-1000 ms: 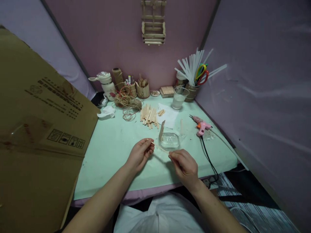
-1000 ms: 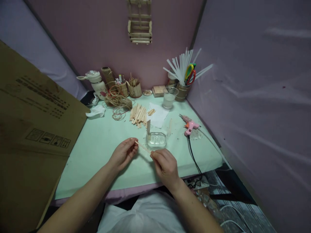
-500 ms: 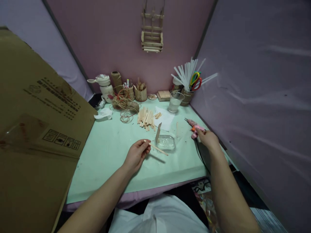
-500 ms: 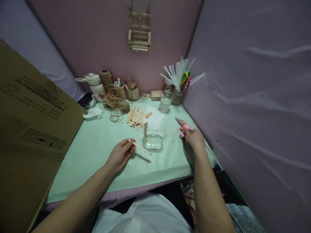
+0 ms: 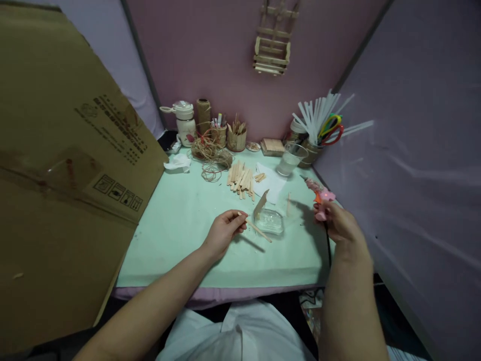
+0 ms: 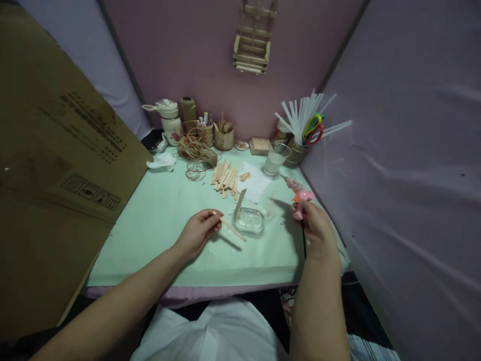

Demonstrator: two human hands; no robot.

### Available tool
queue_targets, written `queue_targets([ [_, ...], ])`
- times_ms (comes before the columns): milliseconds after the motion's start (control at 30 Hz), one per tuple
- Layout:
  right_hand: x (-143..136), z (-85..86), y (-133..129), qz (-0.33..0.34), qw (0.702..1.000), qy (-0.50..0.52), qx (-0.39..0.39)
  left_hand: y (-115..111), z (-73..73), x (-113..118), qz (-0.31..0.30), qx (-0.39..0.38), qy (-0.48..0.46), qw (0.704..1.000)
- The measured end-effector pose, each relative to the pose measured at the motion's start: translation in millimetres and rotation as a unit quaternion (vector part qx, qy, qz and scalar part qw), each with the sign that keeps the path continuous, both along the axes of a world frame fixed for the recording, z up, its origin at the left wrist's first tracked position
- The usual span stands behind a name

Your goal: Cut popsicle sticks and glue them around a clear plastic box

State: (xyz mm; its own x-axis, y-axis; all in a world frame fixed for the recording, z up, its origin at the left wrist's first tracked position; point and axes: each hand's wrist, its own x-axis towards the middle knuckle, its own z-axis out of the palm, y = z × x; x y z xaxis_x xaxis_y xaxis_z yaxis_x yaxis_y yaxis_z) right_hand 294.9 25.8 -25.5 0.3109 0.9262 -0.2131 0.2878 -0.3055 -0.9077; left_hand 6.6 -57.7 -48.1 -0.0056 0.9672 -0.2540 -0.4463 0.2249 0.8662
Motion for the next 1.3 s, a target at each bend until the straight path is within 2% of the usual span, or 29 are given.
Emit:
queue_targets([
  [67,1,11.1,-9,0.027,0.997,0.072,0.012,0,-0.8,-1,0.004,0.009,0.003,1.0],
  [133,1,20.7,-20,0.071,0.972,0.22,0.03,0,-2.1,-3,0.006,0.022,0.014,1.0],
  [200,-2,28.3,-33,0.096,0.952,0.287,0.04,0,-3.4,-4,0.005,0.034,0.032,0.999],
  [333,-19,38.7,-60,0.124,0.961,0.238,0.061,0,-5.0,-5,-0.007,0.055,0.069,0.996],
  [433,-34,39.9,-77,0.149,0.964,0.205,0.081,-2,-7.1,-3,-0.054,0.065,0.086,0.993],
  [567,-39,28.7,-96,0.183,0.962,0.183,0.085,-7,-12.4,2,-0.099,0.102,0.098,0.985],
  [700,-33,15.5,-111,0.163,0.967,0.18,0.078,-14,-17.0,9,-0.143,0.123,0.118,0.975],
  [800,-34,12.5,-120,0.145,0.966,0.204,0.069,-19,-19.4,13,-0.187,0.138,0.148,0.961],
  [900,-39,13.6,-125,0.154,0.961,0.224,0.054,-23,-20.7,16,-0.206,0.141,0.167,0.954],
  [1000,-40,13.4,-129,0.163,0.961,0.217,0.045,-22,-17.5,15,-0.202,0.147,0.171,0.953],
  [1133,-35,4.3,-136,0.139,0.974,0.176,0.044,-15,-3.1,-1,-0.185,0.15,0.156,0.959],
  [1200,-36,-2.5,-141,0.124,0.98,0.146,0.05,-9,4.9,-14,-0.131,0.145,0.16,0.968],
  [1300,-46,-8.4,-147,0.14,0.986,0.076,0.043,1,11.1,-32,-0.045,0.136,0.175,0.974],
])
